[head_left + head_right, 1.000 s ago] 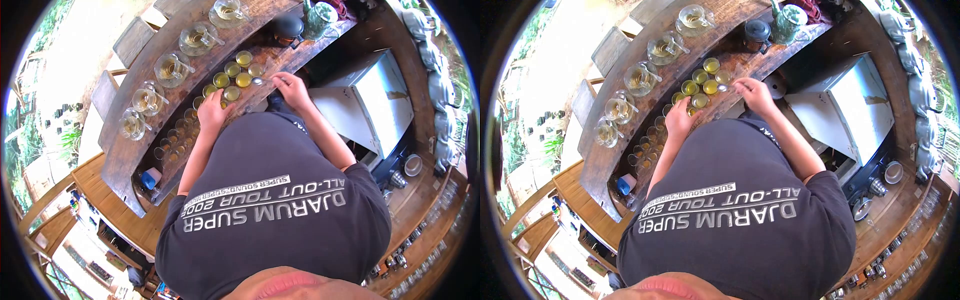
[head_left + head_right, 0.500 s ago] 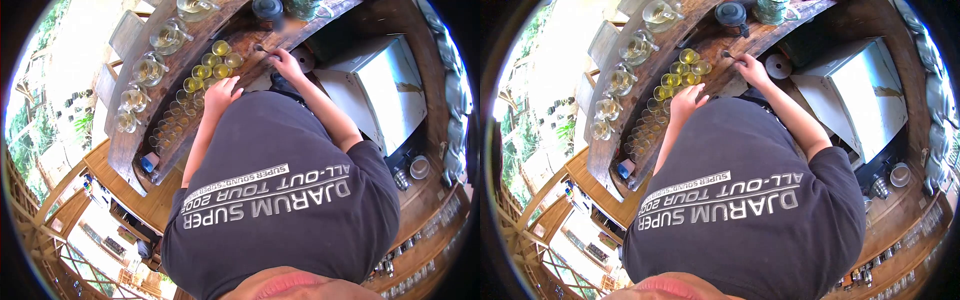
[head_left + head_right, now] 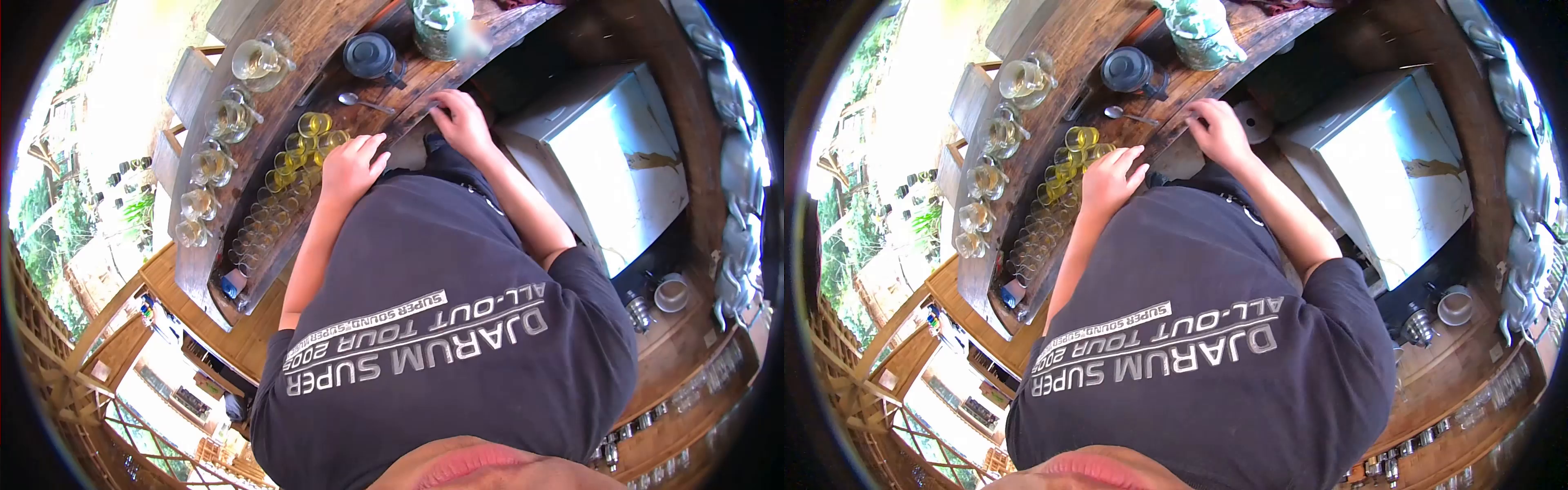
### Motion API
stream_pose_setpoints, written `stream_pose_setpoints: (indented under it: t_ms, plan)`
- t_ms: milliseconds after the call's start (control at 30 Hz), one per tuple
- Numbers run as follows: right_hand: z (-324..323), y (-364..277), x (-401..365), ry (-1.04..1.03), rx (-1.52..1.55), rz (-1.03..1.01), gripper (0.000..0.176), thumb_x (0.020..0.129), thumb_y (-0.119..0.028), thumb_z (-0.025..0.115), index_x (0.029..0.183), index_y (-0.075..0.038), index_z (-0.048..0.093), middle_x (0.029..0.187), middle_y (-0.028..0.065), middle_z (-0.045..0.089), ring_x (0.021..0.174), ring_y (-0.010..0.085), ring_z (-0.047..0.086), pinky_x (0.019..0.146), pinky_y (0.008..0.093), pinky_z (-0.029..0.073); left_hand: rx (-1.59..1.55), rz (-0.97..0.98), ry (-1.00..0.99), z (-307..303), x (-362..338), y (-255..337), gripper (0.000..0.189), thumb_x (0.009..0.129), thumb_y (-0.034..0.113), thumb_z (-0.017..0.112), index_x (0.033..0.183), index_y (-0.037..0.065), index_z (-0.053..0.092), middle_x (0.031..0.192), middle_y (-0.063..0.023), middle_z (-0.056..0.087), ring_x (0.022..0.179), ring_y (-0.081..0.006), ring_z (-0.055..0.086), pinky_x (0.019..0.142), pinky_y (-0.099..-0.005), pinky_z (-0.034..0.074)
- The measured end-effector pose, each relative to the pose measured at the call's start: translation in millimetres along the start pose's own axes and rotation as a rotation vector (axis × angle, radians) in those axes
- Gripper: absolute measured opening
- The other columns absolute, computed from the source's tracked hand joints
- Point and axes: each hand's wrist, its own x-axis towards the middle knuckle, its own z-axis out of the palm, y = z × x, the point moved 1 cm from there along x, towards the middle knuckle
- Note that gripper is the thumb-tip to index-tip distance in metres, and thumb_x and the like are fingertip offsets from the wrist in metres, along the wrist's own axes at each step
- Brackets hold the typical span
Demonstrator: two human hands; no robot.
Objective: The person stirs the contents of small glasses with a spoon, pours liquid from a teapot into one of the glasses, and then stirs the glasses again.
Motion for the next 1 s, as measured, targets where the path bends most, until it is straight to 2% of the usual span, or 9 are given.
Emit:
stream_pose_setpoints:
  t_ms: [167, 300, 333, 367, 433, 533, 567, 833, 1000]
  plan:
    - [-70.5, -9.9, 29.3, 0.398, 0.047, 0.13, 0.044, 0.099, -0.007, 0.084, 0.141, -0.003, 0.07, 0.142, 0.0159, 0.063, 0.09, 0.0186, 0.071, 0.08, 0.0362, 0.06, 0.049, 0.081, 0.072, -27.9, 61.0, 32.7, 0.039, 0.099, 0.032, 0.088, 0.132, 0.014, 0.082, 0.119, -0.0082, 0.083, 0.103, -0.0302, 0.081, 0.092, -0.0432, 0.065]
    - [-74.1, 30.7, 76.2, 0.215, 0.023, 0.206, 0.048, 0.106, -0.023, 0.083, 0.144, 0.002, 0.069, 0.129, 0.0179, 0.07, 0.093, 0.0187, 0.072, 0.084, 0.037, 0.06, 0.065, 0.219, 0.254, -44.8, 134.3, 54.1, 0.043, 0.099, 0.034, 0.086, 0.137, 0.015, 0.08, 0.124, -0.0066, 0.082, 0.109, -0.0279, 0.08, 0.095, -0.0424, 0.065]
    - [-67.1, 47.9, 87.3, 0.173, 0.067, 0.179, 0.035, 0.11, -0.029, 0.078, 0.129, 0.0, 0.073, 0.105, 0.0129, 0.073, 0.084, 0.0161, 0.07, 0.076, 0.0345, 0.058, 0.055, 0.193, 0.254, -46.9, 152.7, 59.0, 0.049, 0.099, 0.033, 0.086, 0.143, 0.016, 0.076, 0.13, -0.0065, 0.08, 0.111, -0.0278, 0.079, 0.095, -0.0425, 0.065]
    - [-69.7, 50.1, 93.5, 0.142, 0.065, 0.143, 0.035, 0.11, -0.029, 0.078, 0.129, 0.0, 0.073, 0.105, 0.0129, 0.073, 0.084, 0.0161, 0.07, 0.076, 0.0345, 0.058, 0.056, 0.193, 0.274, -47.2, 169.9, 60.9, 0.058, 0.098, 0.034, 0.087, 0.151, 0.017, 0.071, 0.138, -0.0073, 0.077, 0.113, -0.0286, 0.079, 0.095, -0.0428, 0.065]
    - [-75.4, 49.6, 100.3, -0.031, 0.447, 0.526, 0.026, 0.116, -0.031, 0.071, 0.11, -0.005, 0.072, 0.089, 0.006, 0.069, 0.074, 0.0128, 0.064, 0.066, 0.0308, 0.052, 0.132, 0.13, 0.313, -36.2, 194.2, 60.5, 0.076, 0.094, 0.039, 0.09, 0.163, 0.021, 0.061, 0.145, -0.0159, 0.072, 0.114, -0.0329, 0.08, 0.09, -0.0453, 0.067]
    - [-78.2, 39.9, 96.9, -0.102, 0.59, 0.542, 0.032, 0.12, -0.03, 0.065, 0.094, -0.011, 0.063, 0.079, -0.0002, 0.057, 0.068, 0.0131, 0.059, 0.061, 0.0302, 0.046, 0.147, 0.045, 0.178, -15.2, 204.5, 59.3, 0.088, 0.092, 0.046, 0.091, 0.17, 0.025, 0.054, 0.147, -0.0286, 0.067, 0.103, -0.0404, 0.081, 0.084, -0.0513, 0.068]
    - [-76.4, 37.9, 86.9, -0.104, 0.624, 0.551, 0.036, 0.12, -0.029, 0.064, 0.089, -0.011, 0.059, 0.078, 0.0, 0.054, 0.069, 0.0151, 0.061, 0.062, 0.0324, 0.047, 0.161, 0.052, 0.211, -0.6, 202.0, 58.1, 0.088, 0.091, 0.042, 0.091, 0.17, 0.023, 0.056, 0.137, -0.0248, 0.069, 0.097, -0.0368, 0.08, 0.077, -0.0484, 0.066]
    - [-76.4, 48.1, 27.0, 0.09, 0.772, 0.521, 0.037, 0.119, -0.03, 0.066, 0.087, -0.015, 0.054, 0.075, -0.0036, 0.045, 0.065, 0.0121, 0.047, 0.059, 0.03, 0.034, 0.016, 0.078, 0.24, 48.1, 176.3, 73.0, 0.101, 0.086, 0.043, 0.094, 0.175, 0.025, 0.049, 0.129, -0.017, 0.068, 0.102, -0.0335, 0.079, 0.079, -0.0467, 0.064]
    - [-93.8, 12.2, 23.8, 0.111, 0.718, 0.52, 0.04, 0.121, -0.035, 0.063, 0.087, -0.015, 0.052, 0.075, -0.003, 0.045, 0.063, 0.0128, 0.047, 0.056, 0.0301, 0.032, -0.058, 0.106, 0.347, 37.5, 178.2, 82.7, 0.082, 0.094, 0.041, 0.088, 0.167, 0.02, 0.058, 0.116, -0.0167, 0.067, 0.086, -0.0338, 0.077, 0.072, -0.0507, 0.061]
